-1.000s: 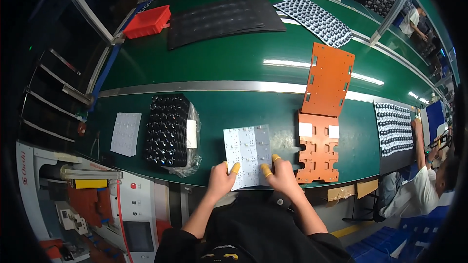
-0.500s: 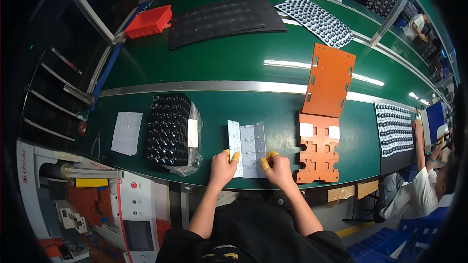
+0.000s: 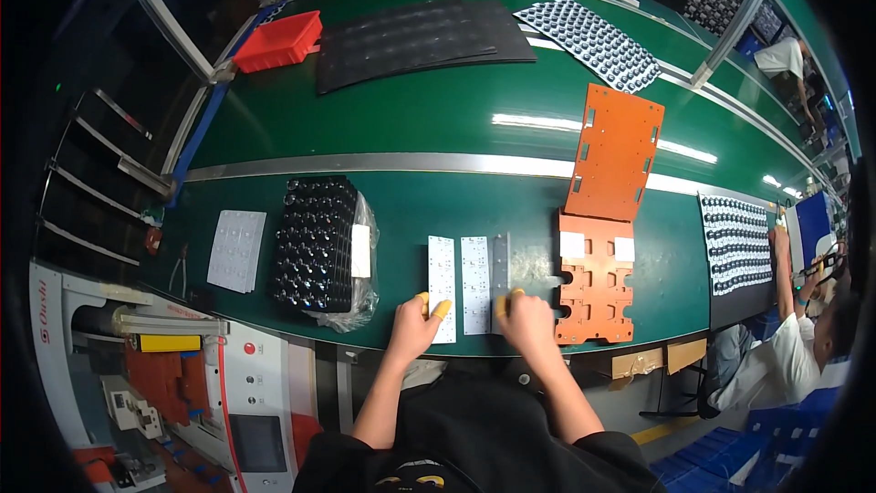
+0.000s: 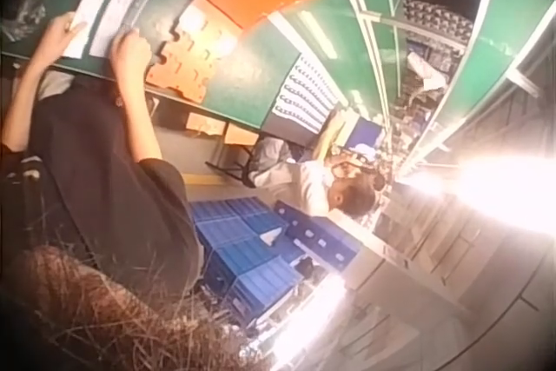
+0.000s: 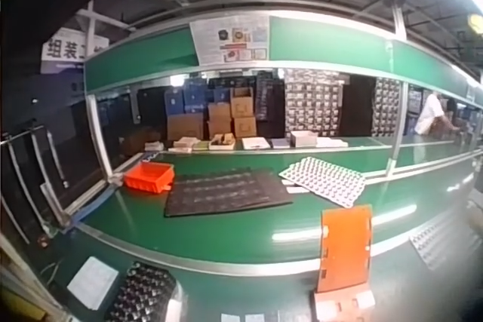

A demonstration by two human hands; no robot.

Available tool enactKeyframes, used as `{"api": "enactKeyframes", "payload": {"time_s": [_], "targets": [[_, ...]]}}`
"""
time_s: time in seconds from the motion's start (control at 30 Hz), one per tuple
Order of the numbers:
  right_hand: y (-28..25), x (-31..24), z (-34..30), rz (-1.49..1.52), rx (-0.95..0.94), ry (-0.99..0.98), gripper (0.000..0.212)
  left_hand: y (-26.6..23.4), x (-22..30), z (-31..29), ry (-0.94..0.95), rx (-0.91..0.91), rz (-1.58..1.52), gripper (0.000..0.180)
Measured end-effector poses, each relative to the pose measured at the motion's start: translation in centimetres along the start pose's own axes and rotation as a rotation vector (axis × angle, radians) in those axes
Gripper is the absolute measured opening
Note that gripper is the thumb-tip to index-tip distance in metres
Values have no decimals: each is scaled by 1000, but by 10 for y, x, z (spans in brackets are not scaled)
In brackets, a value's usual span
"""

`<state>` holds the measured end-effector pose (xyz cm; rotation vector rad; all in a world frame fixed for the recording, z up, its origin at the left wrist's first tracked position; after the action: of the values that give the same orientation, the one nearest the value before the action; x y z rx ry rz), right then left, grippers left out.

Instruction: The person is snapping pre-scored LED circuit boards into smaller segments and organizing them on the assembly line.

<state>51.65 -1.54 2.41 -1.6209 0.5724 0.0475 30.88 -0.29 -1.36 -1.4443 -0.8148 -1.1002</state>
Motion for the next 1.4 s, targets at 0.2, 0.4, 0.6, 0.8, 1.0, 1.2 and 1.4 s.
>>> {"api": "enactKeyframes", "payload": {"time_s": [0.2, 0.4, 0.6, 0.8, 1.0, 1.2, 1.4], "targets": [[-54, 45, 7, 440, -276, 2, 34, 11, 51, -16, 72, -471, -219, 39], [-48, 64, -5, 1221, -735, 104, 17, 17, 81, -29, 84, -844, -442, 45], [-40, 66, -22, 1921, -854, 144, 13, -4, 104, -25, 113, -800, -505, 18], [1, 16, -55, 2324, -1426, -221, 28, -5, 151, -37, 441, -885, -867, 10], [-34, 31, 0, 1038, -637, 21, 37, -18, 102, -41, -59, -348, -733, 48], [-73, -26, -47, 226, 154, -406, 27, -15, 72, -44, 96, 165, 283, 24], [-118, -47, -67, 555, -547, -689, 14, -44, 62, -44, -22, -91, -409, 14]]}}
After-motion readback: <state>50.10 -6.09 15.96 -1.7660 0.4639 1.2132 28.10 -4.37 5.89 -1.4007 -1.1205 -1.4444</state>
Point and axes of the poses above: each hand's wrist, its own z-axis towards the middle knuckle, its own y-axis out of the palm, x = y × z, the point moved 4 cm from there along z, towards the middle knuckle, and after that the axes turned 12 degrees about y, right-handed, at the moved point
